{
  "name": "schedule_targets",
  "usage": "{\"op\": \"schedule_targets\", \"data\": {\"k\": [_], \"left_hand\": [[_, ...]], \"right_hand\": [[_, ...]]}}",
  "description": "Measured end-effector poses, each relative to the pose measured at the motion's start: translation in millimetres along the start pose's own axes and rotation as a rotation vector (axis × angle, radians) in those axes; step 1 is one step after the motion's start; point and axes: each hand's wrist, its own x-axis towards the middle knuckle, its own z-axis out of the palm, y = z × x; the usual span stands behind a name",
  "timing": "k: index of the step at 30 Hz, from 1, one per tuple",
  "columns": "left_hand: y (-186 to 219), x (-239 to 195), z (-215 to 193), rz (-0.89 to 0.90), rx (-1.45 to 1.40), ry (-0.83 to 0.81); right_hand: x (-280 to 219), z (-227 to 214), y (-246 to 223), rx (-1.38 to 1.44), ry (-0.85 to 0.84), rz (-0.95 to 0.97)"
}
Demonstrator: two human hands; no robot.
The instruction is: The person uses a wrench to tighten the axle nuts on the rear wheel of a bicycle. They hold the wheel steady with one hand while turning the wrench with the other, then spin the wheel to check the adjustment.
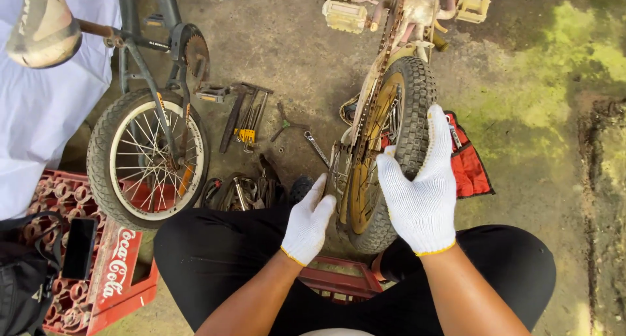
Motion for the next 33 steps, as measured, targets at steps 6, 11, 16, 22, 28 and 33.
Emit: {"op": "schedule_targets", "data": {"k": [6, 11, 16, 22, 28, 33], "left_hand": [[77, -20, 2, -0.339, -0.062, 0.061], [113, -35, -14, -0.332, 0.115, -0.076], [-3, -20, -17, 0.29, 0.33, 0.1], [50, 8, -20, 1.404, 0.433, 0.035], [34, 16, -14, 1.461, 0.408, 0.106], [49, 18, -10, 1.462, 0.361, 0.079]], "right_hand": [[-5, 5, 12, -0.053, 0.055, -0.13], [-5, 16, 10, -0.028, 0.083, -0.143], [-5, 10, 11, -0.026, 0.034, -0.068], [-4, 8, 11, -0.03, 0.013, -0.099], [-6, 11, 26, 0.01, 0.001, -0.117], [-4, 12, 19, 0.066, -0.029, -0.053]]}}
